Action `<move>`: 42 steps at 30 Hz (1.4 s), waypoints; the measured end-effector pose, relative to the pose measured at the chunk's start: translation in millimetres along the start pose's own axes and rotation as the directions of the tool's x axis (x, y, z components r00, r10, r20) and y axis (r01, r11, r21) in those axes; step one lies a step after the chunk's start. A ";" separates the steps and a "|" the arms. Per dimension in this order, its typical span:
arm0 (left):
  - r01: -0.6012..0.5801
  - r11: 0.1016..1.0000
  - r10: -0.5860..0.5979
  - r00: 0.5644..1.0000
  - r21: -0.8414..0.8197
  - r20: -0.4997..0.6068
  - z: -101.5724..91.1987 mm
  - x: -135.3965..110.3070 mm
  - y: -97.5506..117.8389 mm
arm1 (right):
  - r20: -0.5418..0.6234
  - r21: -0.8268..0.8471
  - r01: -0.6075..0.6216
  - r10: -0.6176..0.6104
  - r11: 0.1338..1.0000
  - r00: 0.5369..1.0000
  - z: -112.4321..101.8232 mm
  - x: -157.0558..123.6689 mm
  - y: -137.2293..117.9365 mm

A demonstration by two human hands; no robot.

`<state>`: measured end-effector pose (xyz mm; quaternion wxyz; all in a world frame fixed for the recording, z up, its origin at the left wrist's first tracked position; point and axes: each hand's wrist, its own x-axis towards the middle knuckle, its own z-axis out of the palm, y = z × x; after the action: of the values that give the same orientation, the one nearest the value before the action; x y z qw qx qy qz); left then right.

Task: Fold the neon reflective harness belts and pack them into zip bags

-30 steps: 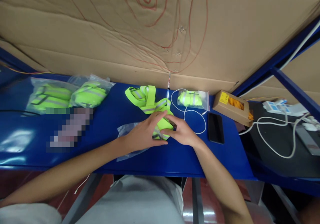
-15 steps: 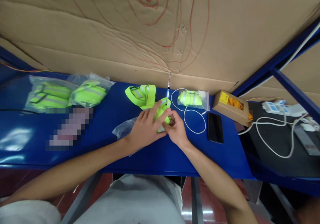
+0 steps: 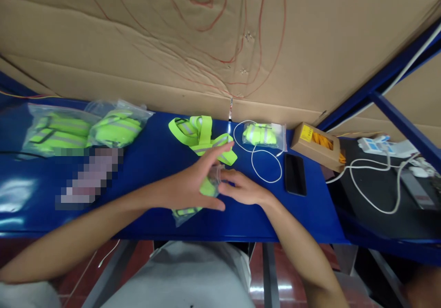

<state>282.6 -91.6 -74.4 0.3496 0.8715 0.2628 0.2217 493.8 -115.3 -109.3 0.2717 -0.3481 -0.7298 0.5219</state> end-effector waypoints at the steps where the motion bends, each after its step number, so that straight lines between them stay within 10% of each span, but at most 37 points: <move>1: 0.026 0.997 -0.025 1.000 -0.079 0.007 -8.5 -1.4 -7.3 | -0.005 -0.002 0.034 -0.034 0.999 0.999 -0.3 -0.9 -1.8; 9: 0.406 0.754 -0.209 0.893 -0.516 0.398 -27.1 -4.0 -69.8 | -0.165 -0.160 0.144 -0.170 0.977 0.971 -5.0 -3.2 0.3; 18: 0.350 0.668 -0.406 0.911 -0.657 0.073 -20.2 -16.8 -62.3 | -0.237 -0.459 0.225 -0.363 0.859 0.901 -1.5 -0.6 -1.3; 25: 0.148 0.626 -0.365 0.923 -0.765 -0.120 -17.8 -20.2 -52.2 | -0.519 -0.153 0.201 -0.252 0.968 0.817 -7.4 -2.3 6.4; 30: 0.093 0.507 -0.418 0.896 -0.857 -0.150 -22.1 -23.4 -59.1 | -0.392 0.142 0.147 -0.081 0.979 0.916 -9.3 -2.9 12.8; 36: 0.124 0.532 -0.508 0.838 -0.838 -0.199 -14.5 -18.5 -55.0 | -0.300 -0.106 0.242 -0.262 0.965 0.917 0.3 -2.5 5.7; 42: 0.195 0.518 -0.456 0.887 -0.833 -0.075 -16.7 -19.3 -59.7 | -0.402 -0.169 0.123 -0.183 0.978 0.897 -0.6 -2.8 0.1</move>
<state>240.2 -58.3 -110.7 0.6994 0.5088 0.3406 0.3687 495.9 -117.1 -109.3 0.4357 -0.4105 -0.7153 0.3606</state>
